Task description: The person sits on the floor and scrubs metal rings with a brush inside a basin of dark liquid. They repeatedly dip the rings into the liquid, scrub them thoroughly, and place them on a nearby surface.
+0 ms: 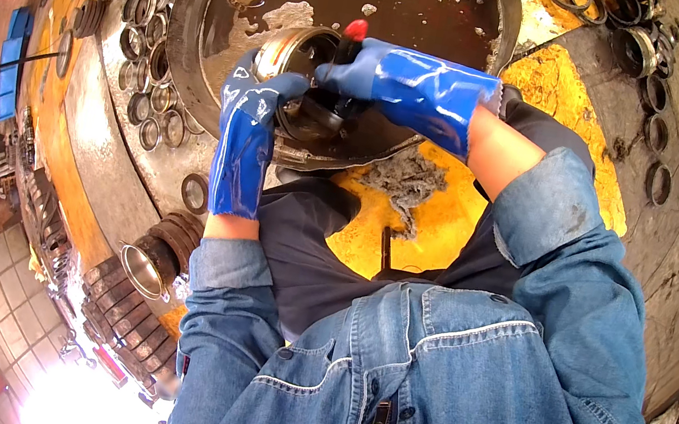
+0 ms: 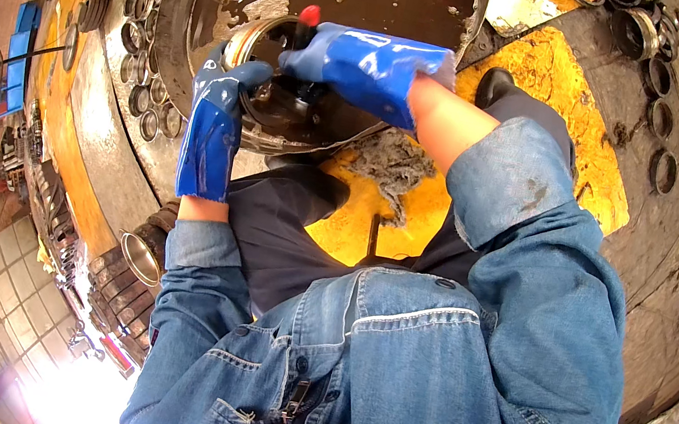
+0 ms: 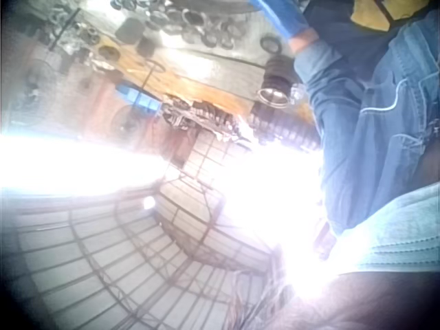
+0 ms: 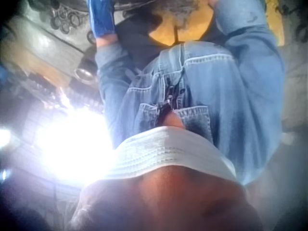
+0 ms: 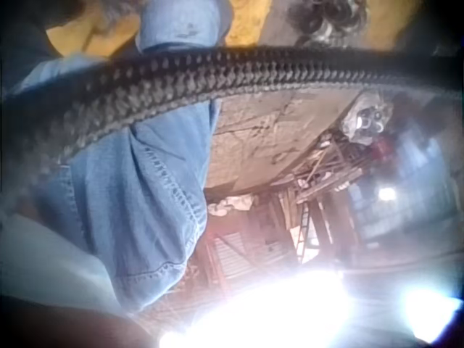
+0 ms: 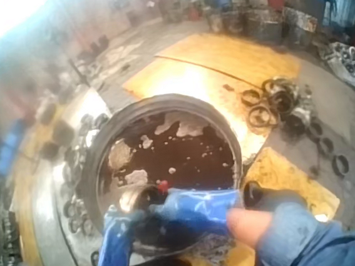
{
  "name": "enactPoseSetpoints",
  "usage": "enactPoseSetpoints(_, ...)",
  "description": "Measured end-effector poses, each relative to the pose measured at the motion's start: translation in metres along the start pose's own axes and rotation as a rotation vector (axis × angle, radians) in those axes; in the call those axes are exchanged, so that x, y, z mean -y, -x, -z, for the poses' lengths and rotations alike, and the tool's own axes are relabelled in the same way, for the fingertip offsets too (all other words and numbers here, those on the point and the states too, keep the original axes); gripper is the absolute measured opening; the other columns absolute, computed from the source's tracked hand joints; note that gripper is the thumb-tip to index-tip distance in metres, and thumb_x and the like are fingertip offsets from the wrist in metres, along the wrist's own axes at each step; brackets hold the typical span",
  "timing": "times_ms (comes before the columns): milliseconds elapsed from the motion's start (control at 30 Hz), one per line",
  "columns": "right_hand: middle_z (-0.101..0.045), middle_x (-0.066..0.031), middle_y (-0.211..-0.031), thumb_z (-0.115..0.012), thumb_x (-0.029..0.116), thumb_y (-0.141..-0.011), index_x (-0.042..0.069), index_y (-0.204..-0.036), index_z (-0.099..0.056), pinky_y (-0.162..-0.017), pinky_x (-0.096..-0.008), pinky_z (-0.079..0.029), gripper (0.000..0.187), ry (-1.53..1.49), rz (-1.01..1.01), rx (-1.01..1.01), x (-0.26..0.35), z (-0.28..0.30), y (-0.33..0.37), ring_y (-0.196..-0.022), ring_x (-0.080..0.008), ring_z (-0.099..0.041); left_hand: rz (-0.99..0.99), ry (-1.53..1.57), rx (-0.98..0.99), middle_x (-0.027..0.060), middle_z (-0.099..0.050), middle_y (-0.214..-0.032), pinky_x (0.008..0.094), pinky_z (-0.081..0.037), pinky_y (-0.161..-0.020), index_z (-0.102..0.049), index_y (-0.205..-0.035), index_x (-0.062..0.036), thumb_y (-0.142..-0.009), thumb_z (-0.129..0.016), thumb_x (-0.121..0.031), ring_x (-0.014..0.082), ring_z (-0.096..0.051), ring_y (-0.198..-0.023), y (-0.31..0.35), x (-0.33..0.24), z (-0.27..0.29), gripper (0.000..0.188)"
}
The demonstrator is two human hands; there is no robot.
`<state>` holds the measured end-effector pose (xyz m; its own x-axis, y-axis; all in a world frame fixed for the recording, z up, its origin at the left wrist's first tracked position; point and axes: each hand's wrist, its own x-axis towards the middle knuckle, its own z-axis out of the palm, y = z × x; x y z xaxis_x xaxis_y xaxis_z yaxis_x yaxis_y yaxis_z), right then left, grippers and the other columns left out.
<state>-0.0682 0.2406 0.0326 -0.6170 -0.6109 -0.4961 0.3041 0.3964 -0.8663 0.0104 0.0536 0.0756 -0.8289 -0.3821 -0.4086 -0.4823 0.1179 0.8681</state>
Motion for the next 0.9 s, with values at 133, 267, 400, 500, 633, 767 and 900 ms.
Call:
enactPoseSetpoints(133, -0.074, -0.0147, -0.096, -0.073, 0.041, -0.084, 0.011, -0.100, -0.071, -0.082, -0.0461, -0.056, 0.034, 0.696, 0.187, -0.162, 0.000, -0.017, -0.010, -0.097, -0.0373, -0.070, 0.005, 0.002, 0.017, 0.0108, -0.072, -0.092, 0.0319, -0.053, -0.075, -0.070, -0.108, 0.0041, -0.069, -0.078, -0.011, 0.0205, -0.066, -0.080, -0.004, 0.002, -0.005, 0.043)
enactPoseSetpoints(267, -0.073, -0.0104, -0.109, -0.073, 0.030, -0.085, 0.017, -0.116, -0.066, -0.081, -0.0479, -0.059, 0.034, 0.901, 0.305, -0.325, 0.004, -0.024, -0.001, -0.099, -0.0328, -0.073, 0.014, 0.011, 0.016, 0.0109, -0.072, -0.093, 0.0320, -0.053, -0.076, -0.070, -0.108, 0.0042, -0.068, -0.079, -0.011, 0.0206, -0.066, -0.080, -0.006, 0.007, -0.008, 0.043)
enactPoseSetpoints(400, -0.072, -0.0085, -0.113, -0.073, 0.026, -0.085, 0.017, -0.124, -0.062, -0.085, -0.0491, -0.057, 0.042, 1.018, 0.464, -0.264, 0.020, -0.020, 0.017, -0.108, -0.0321, -0.070, 0.022, 0.010, 0.006, 0.0110, -0.072, -0.093, 0.0320, -0.053, -0.076, -0.070, -0.108, 0.0043, -0.068, -0.079, -0.011, 0.0207, -0.066, -0.081, -0.004, 0.005, -0.005, 0.044)
enactPoseSetpoints(500, -0.072, -0.0078, -0.113, -0.074, 0.029, -0.084, 0.018, -0.124, -0.063, -0.086, -0.0488, -0.057, 0.043, 0.844, 0.335, -0.275, 0.008, -0.018, 0.014, -0.110, -0.0316, -0.070, 0.040, -0.001, 0.013, 0.0111, -0.072, -0.093, 0.0320, -0.053, -0.077, -0.070, -0.108, 0.0043, -0.067, -0.080, -0.011, 0.0207, -0.066, -0.081, -0.007, 0.006, -0.009, 0.044)
enactPoseSetpoints(633, -0.075, -0.0146, -0.101, -0.072, 0.043, -0.086, 0.013, -0.110, -0.072, -0.084, -0.0471, -0.055, 0.039, 0.654, 0.215, -0.169, -0.004, -0.015, 0.000, -0.101, -0.0367, -0.070, 0.067, 0.007, 0.055, 0.0124, -0.073, -0.097, 0.0335, -0.053, -0.082, -0.070, -0.112, 0.0047, -0.064, -0.082, -0.010, 0.0215, -0.068, -0.088, -0.010, 0.005, -0.010, 0.052)
enactPoseSetpoints(767, -0.074, -0.0138, -0.093, -0.068, 0.067, -0.087, 0.007, -0.115, -0.072, -0.081, -0.0407, -0.053, 0.066, 0.246, -0.051, 0.000, -0.004, -0.010, 0.003, -0.088, -0.0268, -0.070, 0.067, 0.033, 0.140, 0.0141, -0.073, -0.108, 0.0346, -0.053, -0.090, -0.071, -0.118, 0.0021, -0.074, -0.076, -0.006, 0.0249, -0.068, -0.098, -0.010, 0.016, -0.009, 0.045)
enactPoseSetpoints(900, -0.071, -0.0054, -0.084, -0.073, 0.051, -0.089, 0.006, -0.103, -0.076, -0.064, -0.0290, -0.048, 0.047, -0.292, -0.135, 0.098, -0.012, 0.015, 0.025, -0.071, -0.0135, -0.062, 0.058, 0.004, 0.156, 0.0143, -0.072, -0.111, 0.0342, -0.052, -0.093, -0.070, -0.120, 0.0011, -0.077, -0.072, -0.004, 0.0250, -0.067, -0.102, -0.012, 0.018, -0.010, 0.044)
